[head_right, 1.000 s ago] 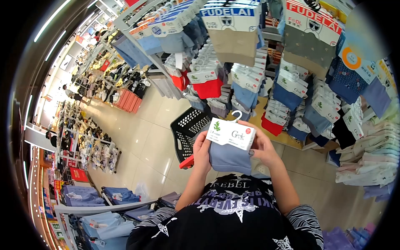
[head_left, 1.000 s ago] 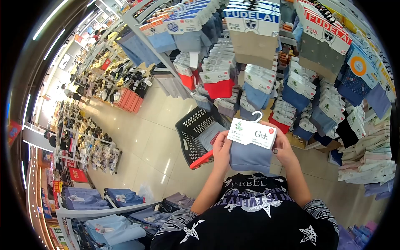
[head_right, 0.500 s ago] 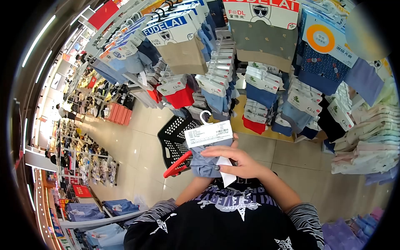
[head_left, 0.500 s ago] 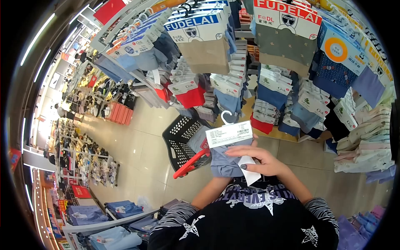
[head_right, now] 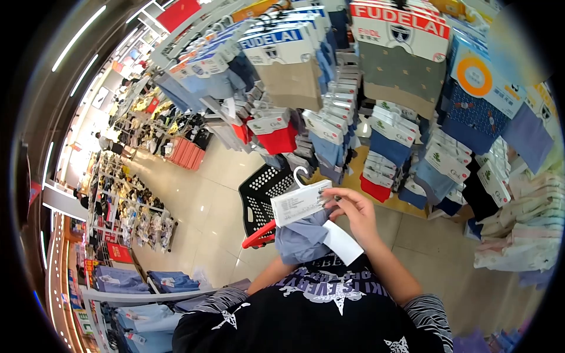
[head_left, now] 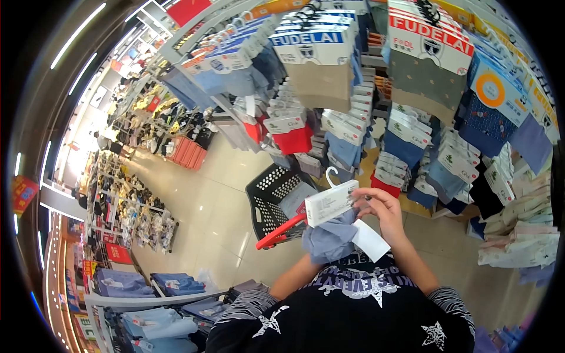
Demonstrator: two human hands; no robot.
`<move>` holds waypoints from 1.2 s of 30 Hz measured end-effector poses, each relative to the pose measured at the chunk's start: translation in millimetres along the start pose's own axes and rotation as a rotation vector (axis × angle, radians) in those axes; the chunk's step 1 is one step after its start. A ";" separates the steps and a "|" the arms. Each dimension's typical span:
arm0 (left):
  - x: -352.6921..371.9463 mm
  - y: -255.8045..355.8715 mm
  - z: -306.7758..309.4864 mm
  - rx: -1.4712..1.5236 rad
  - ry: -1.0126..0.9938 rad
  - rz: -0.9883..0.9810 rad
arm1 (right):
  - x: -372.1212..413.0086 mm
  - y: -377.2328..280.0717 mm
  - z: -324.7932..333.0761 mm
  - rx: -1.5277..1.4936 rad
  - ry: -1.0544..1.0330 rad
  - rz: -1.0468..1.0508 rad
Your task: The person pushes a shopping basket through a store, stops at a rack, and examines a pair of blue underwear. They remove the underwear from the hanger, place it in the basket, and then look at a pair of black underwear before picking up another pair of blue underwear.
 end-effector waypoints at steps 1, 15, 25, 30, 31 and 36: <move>2.7 9.7 6.5 -0.204 -0.044 0.001 | 0.5 2.8 -4.4 0.002 0.019 0.004; 128.6 -150.5 149.6 0.183 0.605 0.565 | 86.0 114.5 -161.8 0.048 -0.301 -0.297; 179.7 -133.4 187.6 0.530 0.485 0.463 | 112.0 123.2 -157.6 -0.014 0.223 -0.118; 188.1 -126.8 166.8 0.891 0.207 0.492 | 127.0 127.5 -160.4 -0.059 0.296 -0.096; 189.0 -128.1 165.8 0.918 0.206 0.469 | 129.0 126.4 -162.9 -0.059 0.297 -0.096; 206.2 -138.2 183.0 1.071 0.344 0.412 | 122.8 119.7 -196.9 0.018 0.104 -0.063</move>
Point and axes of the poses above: each hand's wrist, its own x-axis away from the middle knuckle, its own z-axis out of the back of the hand, y = z × x, the point moved 10 cm from there along -x, towards the middle knuckle, and after that the axes turned 11 degrees about z, right-handed, at the moved point
